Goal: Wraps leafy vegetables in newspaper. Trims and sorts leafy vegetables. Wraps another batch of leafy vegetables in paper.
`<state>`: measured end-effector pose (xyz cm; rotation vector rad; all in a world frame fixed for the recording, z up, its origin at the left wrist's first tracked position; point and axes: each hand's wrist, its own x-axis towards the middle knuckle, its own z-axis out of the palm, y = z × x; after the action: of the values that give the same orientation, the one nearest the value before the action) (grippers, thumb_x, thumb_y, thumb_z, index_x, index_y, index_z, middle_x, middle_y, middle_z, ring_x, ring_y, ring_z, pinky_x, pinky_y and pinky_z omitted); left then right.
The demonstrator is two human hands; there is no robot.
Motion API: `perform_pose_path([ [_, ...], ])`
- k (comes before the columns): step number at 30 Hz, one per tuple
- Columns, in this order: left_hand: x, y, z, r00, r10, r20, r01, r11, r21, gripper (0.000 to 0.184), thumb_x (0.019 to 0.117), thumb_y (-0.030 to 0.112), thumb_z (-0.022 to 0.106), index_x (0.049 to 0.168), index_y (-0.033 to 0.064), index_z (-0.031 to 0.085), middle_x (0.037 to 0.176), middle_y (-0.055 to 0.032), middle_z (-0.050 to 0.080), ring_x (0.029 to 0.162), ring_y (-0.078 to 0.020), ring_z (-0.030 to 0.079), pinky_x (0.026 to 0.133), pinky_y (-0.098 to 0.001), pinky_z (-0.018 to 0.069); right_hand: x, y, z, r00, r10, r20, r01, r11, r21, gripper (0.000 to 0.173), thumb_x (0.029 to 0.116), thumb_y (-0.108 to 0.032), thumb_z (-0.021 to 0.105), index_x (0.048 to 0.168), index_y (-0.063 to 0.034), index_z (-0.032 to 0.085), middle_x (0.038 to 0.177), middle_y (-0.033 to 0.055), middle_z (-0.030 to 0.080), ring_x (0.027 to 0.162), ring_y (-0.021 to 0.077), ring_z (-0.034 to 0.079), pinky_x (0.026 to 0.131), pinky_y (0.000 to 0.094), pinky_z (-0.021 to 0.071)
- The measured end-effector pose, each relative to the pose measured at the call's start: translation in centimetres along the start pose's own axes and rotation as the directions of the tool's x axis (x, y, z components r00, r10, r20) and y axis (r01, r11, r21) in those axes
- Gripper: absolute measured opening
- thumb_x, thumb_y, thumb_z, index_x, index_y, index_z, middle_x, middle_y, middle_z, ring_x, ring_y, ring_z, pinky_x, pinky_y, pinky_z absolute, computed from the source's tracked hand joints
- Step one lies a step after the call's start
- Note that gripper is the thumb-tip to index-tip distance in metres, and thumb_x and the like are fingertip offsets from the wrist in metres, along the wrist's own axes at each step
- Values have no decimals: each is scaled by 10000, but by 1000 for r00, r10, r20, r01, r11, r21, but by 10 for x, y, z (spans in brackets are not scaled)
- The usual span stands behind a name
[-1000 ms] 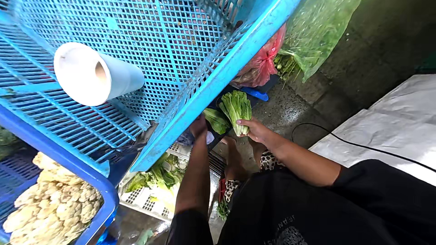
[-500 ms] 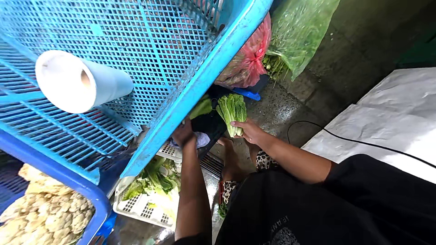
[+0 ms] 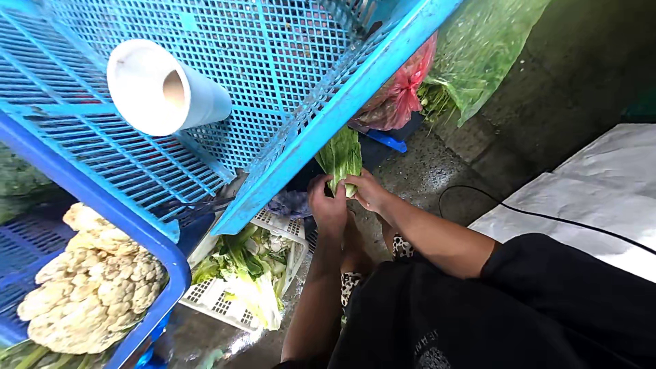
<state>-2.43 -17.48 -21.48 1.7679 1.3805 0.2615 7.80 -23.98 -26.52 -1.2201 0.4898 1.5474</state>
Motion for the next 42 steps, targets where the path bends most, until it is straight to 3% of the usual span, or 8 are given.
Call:
perform_pose_path([
  [6,0,12,1,999,-10,-44,9,999,-34,392,875,112,760,1244,19,665,1255,-137,664,1114,-207,670,938,-389,597,2,-8,7,994,-57,89,56,998,14,447,1013,-78,571,1439,-135,447,1154,137,687,961,247,709,794,422,614],
  [9,6,17,0,999,14,-42,-10,994,112,380,857,150,771,1223,67,711,1158,-111,681,1047,-199,666,907,-384,583,-1,-12,6,986,-58,155,39,992,120,407,1011,-216,445,1411,-137,457,1178,119,670,1010,231,687,823,434,592],
  [12,5,17,2,997,80,-24,-74,981,181,330,817,130,800,1126,37,729,1172,-146,702,1163,-266,652,995,-419,552,-5,-14,8,971,-100,216,75,990,118,468,1012,-308,548,1434,-133,446,1198,104,672,1057,208,681,899,416,585],
  [17,-1,14,10,996,85,-26,-79,980,184,257,795,92,783,1030,13,714,1165,-157,702,1201,-270,643,1003,-400,553,-1,-11,11,981,-105,161,86,989,119,506,984,-130,664,1445,-124,455,1217,132,673,1071,241,686,922,440,587],
  [23,5,8,-9,986,-129,109,166,873,-459,421,856,-42,584,1276,-14,570,1106,-117,720,1024,-192,696,890,-384,587,0,-22,6,979,-33,201,9,993,122,380,1024,-210,591,1383,-123,498,1123,133,699,917,253,723,787,439,628],
  [27,8,2,-8,984,-165,63,168,766,-620,341,881,6,489,1205,59,579,1097,-81,719,1026,-174,688,889,-373,569,1,-22,10,977,-10,214,-18,992,127,407,1014,-174,600,1400,-125,482,1141,158,687,930,290,721,806,480,623],
  [37,-8,2,-1,1000,-22,-17,20,993,-114,287,917,-33,628,1200,-12,674,1306,-175,630,1193,-243,641,995,-408,577,-2,-25,6,974,35,225,-53,996,73,395,979,-228,629,1346,-130,520,1109,128,697,910,238,716,769,420,624],
  [42,-12,2,8,994,-75,84,69,995,72,493,916,-53,600,1398,50,579,1436,-179,556,1281,-276,597,1029,-419,555,-3,-8,10,996,-18,82,21,999,-30,493,978,-190,682,1419,-136,469,1119,128,688,918,235,711,761,403,621],
])
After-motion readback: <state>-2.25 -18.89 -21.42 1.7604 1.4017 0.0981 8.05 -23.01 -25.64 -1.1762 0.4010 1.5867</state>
